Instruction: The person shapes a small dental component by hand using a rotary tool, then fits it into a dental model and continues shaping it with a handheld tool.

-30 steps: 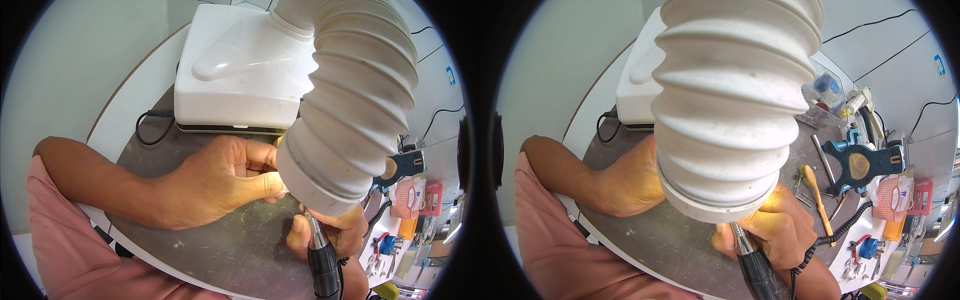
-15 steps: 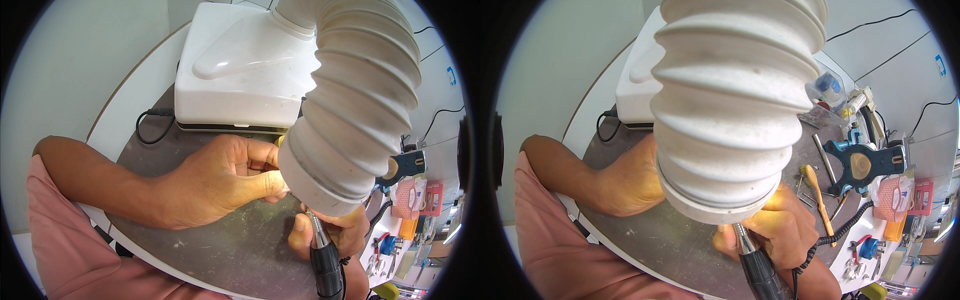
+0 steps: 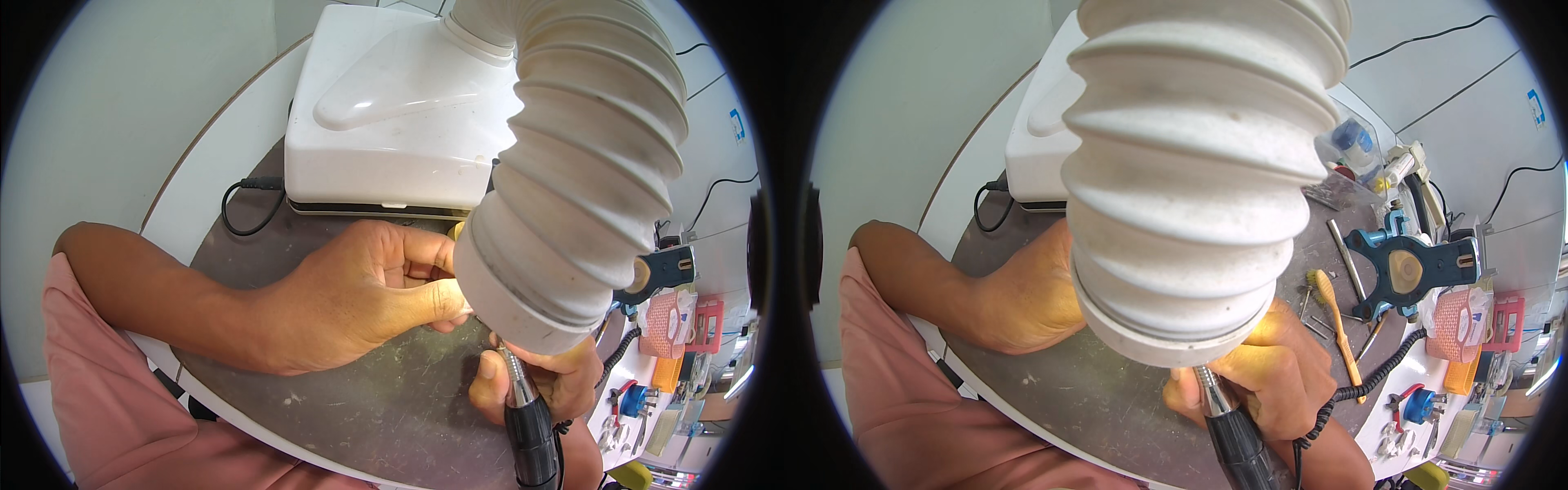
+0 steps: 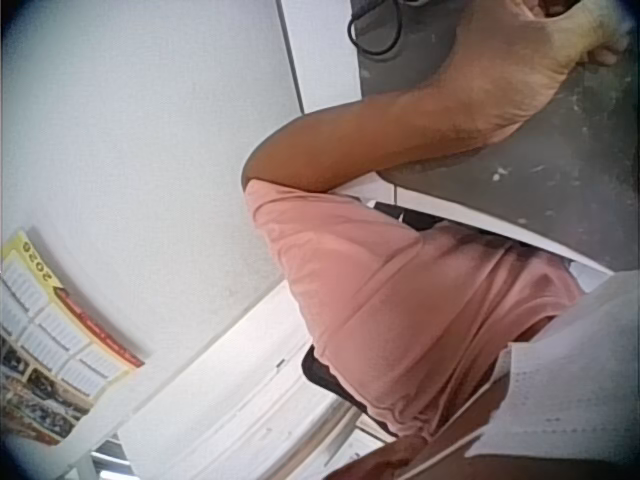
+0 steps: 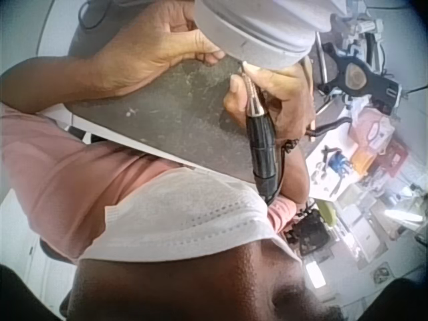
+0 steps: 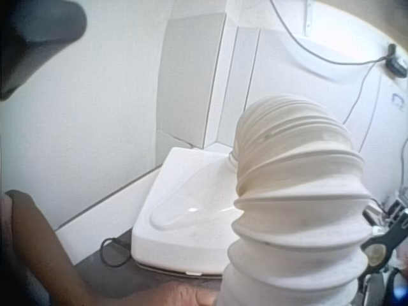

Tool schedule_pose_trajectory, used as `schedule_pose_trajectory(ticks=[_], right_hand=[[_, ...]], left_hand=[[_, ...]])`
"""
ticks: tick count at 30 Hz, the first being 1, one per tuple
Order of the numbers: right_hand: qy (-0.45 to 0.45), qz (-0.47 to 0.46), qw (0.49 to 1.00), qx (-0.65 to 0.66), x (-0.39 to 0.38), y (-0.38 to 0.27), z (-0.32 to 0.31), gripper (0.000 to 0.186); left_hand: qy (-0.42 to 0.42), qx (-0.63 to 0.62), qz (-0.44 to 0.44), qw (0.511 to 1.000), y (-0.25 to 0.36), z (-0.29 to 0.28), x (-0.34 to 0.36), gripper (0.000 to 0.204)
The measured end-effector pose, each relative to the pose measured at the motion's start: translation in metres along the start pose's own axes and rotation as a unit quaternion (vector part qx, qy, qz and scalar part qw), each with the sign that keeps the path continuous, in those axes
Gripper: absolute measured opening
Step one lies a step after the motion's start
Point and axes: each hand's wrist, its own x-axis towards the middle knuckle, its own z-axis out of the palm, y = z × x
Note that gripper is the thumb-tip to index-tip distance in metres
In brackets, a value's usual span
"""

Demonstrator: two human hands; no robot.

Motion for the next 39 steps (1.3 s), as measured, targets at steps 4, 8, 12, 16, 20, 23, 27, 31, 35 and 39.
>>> schedule_pose_trajectory(ticks=[4, 8, 12, 16, 20, 23, 27, 31, 35, 39], right_hand=[[-0.032, 0.006, 0.999, -0.016, 0.004, -0.005, -0.003, 0.028], [-0.070, 0.019, 0.997, -0.029, 0.007, -0.006, -0.007, 0.028], [-0.009, 0.011, 1.000, -0.005, -0.003, -0.001, 0.000, 0.028], [0.010, 0.008, 1.000, 0.013, -0.001, 0.002, 0.003, 0.029], [0.000, -0.016, 1.000, -0.002, -0.001, 0.002, 0.001, 0.030], [-0.015, 0.025, 1.000, 0.000, 0.001, -0.002, -0.001, 0.027], [-0.077, 0.042, 0.996, -0.020, 0.006, -0.006, -0.006, 0.023], [-0.030, 0.002, 1.000, -0.009, 0.004, -0.003, -0.003, 0.021], [0.084, 0.023, 0.994, 0.059, -0.002, -0.003, 0.012, 0.022], [-0.078, 0.034, 0.996, -0.013, 0.009, -0.007, -0.006, 0.023]], left_hand=[[0.005, 0.008, 0.005, 1.000, 0.001, 0.002, 0.000, 0.018], [0.002, -0.004, 0.003, 1.000, 0.001, 0.002, 0.000, 0.018], [-0.003, -0.014, 0.000, 1.000, 0.001, 0.002, 0.000, 0.018], [0.000, -0.006, -0.003, 1.000, -0.001, -0.001, 0.000, 0.018], [-0.003, -0.015, -0.004, 1.000, 0.001, 0.001, 0.000, 0.018], [0.001, -0.016, -0.005, 1.000, 0.001, 0.001, 0.000, 0.018], [-0.007, -0.001, -0.003, 1.000, 0.000, 0.000, 0.001, 0.019], [-0.016, -0.005, -0.008, 1.000, 0.001, 0.000, 0.001, 0.019], [-0.012, 0.000, -0.006, 1.000, 0.002, 0.001, 0.000, 0.020], [-0.011, 0.003, -0.003, 1.000, 0.003, 0.001, -0.001, 0.021]])
